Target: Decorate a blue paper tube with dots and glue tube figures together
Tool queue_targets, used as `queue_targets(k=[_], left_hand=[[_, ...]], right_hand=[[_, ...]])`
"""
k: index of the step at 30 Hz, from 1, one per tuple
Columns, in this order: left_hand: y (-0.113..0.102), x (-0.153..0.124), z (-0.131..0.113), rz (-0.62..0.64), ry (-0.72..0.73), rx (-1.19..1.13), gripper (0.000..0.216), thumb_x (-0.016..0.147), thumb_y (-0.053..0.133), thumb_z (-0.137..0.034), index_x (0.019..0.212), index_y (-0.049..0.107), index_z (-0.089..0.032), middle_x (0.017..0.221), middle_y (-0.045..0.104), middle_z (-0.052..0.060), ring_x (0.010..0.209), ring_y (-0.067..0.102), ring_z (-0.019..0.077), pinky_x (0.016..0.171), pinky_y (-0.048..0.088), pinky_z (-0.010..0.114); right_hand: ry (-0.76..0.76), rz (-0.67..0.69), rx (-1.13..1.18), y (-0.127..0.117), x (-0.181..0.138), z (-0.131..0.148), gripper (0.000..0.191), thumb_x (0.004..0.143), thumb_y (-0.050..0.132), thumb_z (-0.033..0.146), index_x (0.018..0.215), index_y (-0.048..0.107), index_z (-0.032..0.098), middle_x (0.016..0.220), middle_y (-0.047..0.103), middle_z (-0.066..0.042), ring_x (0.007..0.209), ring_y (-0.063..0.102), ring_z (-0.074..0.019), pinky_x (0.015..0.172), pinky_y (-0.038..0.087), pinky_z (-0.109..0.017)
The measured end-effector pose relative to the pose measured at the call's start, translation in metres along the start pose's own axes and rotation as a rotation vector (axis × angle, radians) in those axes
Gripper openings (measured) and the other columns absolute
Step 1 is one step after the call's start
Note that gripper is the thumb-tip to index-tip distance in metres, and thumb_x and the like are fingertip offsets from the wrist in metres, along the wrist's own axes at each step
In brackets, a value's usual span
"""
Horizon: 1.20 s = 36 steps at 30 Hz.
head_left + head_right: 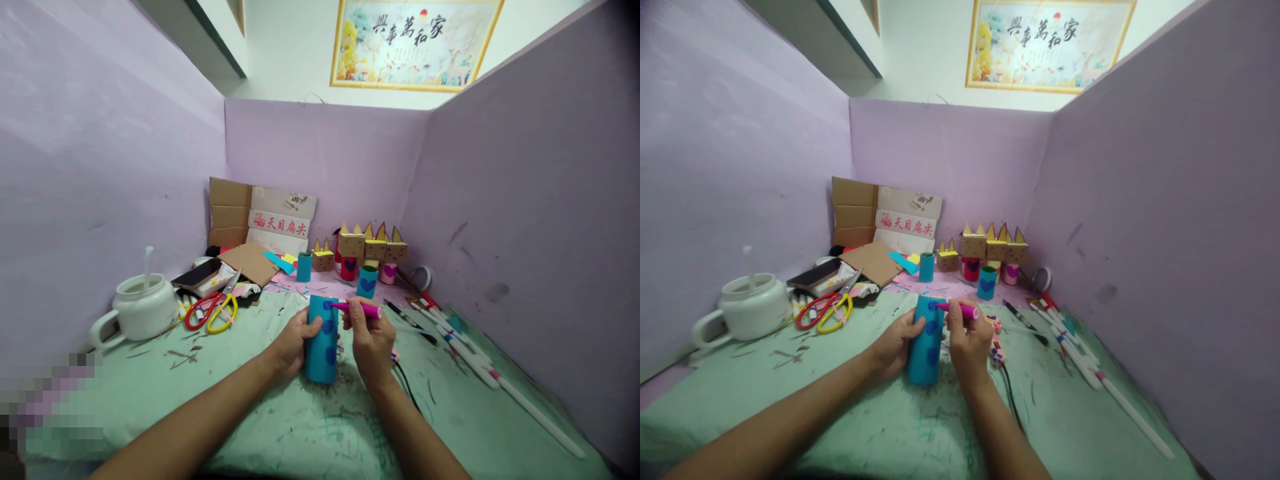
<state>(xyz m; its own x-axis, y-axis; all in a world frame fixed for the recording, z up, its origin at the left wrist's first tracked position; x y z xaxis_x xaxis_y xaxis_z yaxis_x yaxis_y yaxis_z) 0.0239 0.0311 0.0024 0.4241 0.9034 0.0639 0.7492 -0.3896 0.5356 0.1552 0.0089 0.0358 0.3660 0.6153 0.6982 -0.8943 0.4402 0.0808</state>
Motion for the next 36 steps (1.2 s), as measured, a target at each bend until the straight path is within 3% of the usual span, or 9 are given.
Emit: queue_targets(k=[9,30,36], left_hand=[[0.0012,-0.0021,-0.0014,-0.037,-0.03,0.014,0.062,0.054,0.089,-0.044,0.101,0.06,-0.016,0.079,0.067,0.006,0.072,0.062,0.0209,0.069,0.051,0.036],[0.0043,-0.0011,-0.0017,-0.012,-0.019,0.025,0.07,0.051,0.089,-0.046,0.106,0.057,-0.015,0.077,0.065,0.004,0.069,0.062,0.0203,0.066,0.05,0.034],[0.0033,-0.0016,-0.0017,-0.011,-0.008,0.046,0.068,0.054,0.088,-0.047,0.106,0.058,-0.015,0.084,0.066,0.006,0.073,0.062,0.0208,0.066,0.051,0.034]], right_hand=[[0.033,-0.072,0.071,-0.0046,0.0011,-0.0025,0.035,0.09,0.056,0.049,0.078,0.064,0.016,0.056,0.056,0.003,0.051,0.054,-0.0141,0.054,0.046,-0.029],[0.028,-0.033,0.055,-0.0016,0.0012,-0.0029,0.032,0.09,0.057,0.046,0.081,0.063,0.016,0.057,0.056,0.003,0.052,0.054,-0.0133,0.054,0.044,-0.027],[0.025,-0.032,0.035,-0.0021,0.001,-0.0036,0.031,0.09,0.058,0.046,0.082,0.064,0.016,0.057,0.057,0.003,0.053,0.055,-0.0136,0.055,0.045,-0.028]])
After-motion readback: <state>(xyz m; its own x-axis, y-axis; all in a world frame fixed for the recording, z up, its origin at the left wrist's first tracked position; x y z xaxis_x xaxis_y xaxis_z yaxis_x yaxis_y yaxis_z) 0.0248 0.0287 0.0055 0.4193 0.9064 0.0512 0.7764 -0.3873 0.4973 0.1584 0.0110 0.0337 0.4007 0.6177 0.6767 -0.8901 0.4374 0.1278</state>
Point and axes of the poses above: each hand's wrist, its own x-axis towards the middle knuckle, its own y-axis out of the palm, z = x × y, the point moved 5 cm from there along x, towards the middle knuckle
